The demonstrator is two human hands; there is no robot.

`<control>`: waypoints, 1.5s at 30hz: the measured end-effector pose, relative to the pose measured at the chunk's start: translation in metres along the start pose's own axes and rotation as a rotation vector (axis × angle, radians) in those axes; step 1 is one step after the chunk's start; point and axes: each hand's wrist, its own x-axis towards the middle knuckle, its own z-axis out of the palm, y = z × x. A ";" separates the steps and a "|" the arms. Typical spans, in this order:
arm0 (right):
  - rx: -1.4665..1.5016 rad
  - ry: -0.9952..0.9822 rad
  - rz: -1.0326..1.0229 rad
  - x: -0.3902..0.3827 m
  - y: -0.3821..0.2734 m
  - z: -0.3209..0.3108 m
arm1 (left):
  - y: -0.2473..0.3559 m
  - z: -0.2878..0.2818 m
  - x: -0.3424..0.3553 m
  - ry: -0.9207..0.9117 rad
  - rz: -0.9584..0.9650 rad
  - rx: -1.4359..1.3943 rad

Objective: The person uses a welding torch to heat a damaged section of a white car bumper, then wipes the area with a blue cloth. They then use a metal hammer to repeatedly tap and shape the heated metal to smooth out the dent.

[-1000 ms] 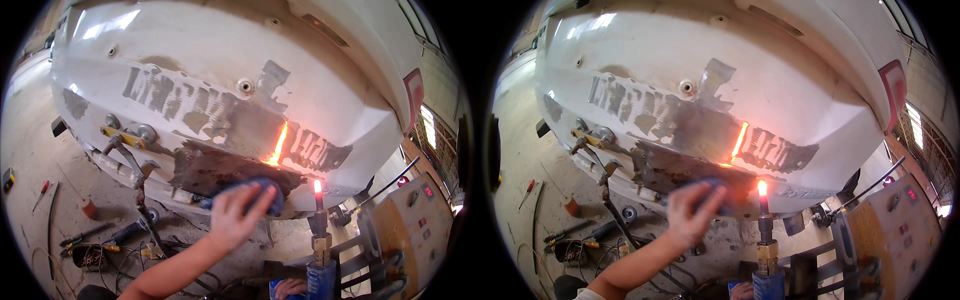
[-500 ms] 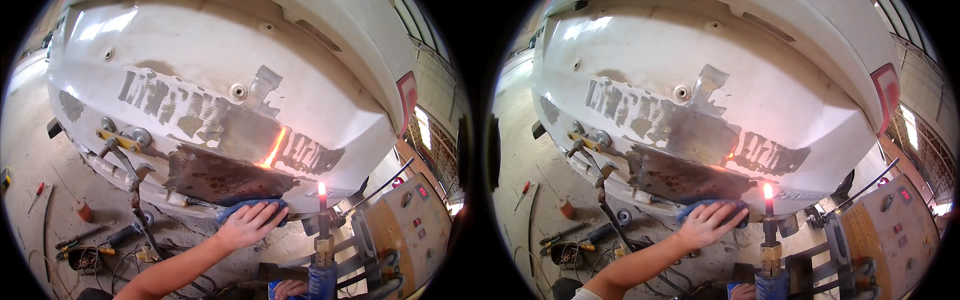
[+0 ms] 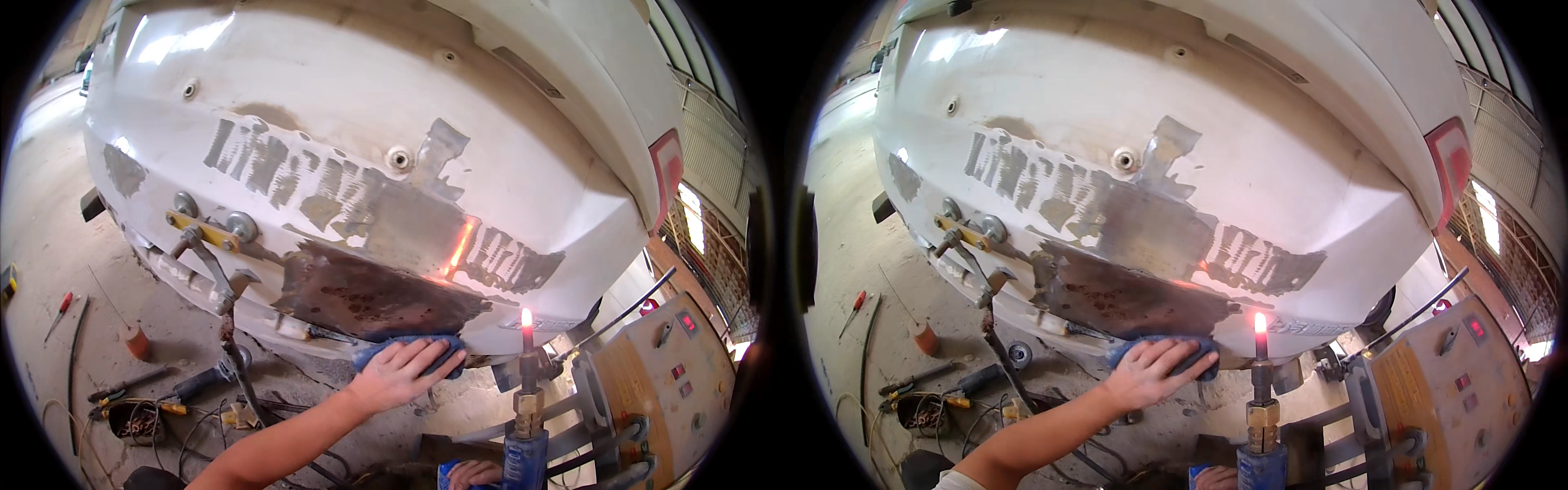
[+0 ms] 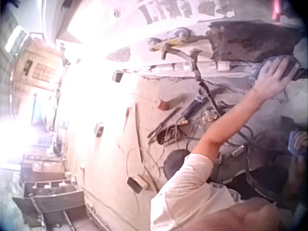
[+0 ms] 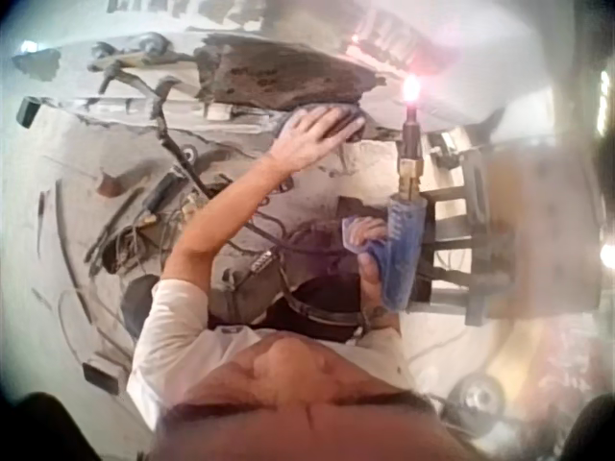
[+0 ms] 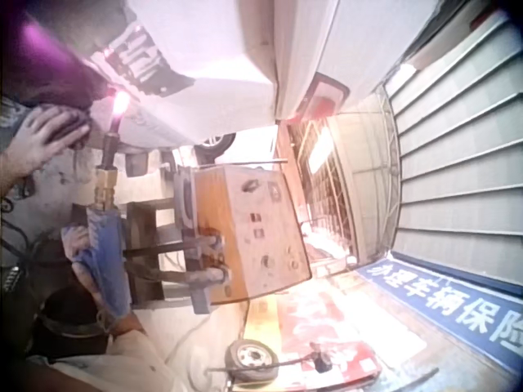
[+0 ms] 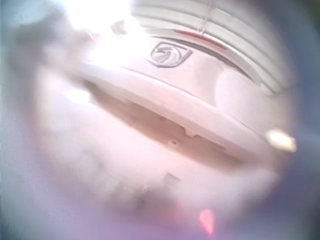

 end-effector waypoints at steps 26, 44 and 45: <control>-0.014 0.071 0.011 0.006 0.008 -0.019 | -0.046 -0.031 0.039 0.689 -0.514 0.188; 0.001 0.022 0.032 0.006 0.011 -0.024 | -0.029 -0.011 0.011 0.394 -0.231 0.067; 0.008 0.005 0.036 0.006 0.011 -0.022 | -0.020 -0.014 0.004 0.167 -0.124 0.064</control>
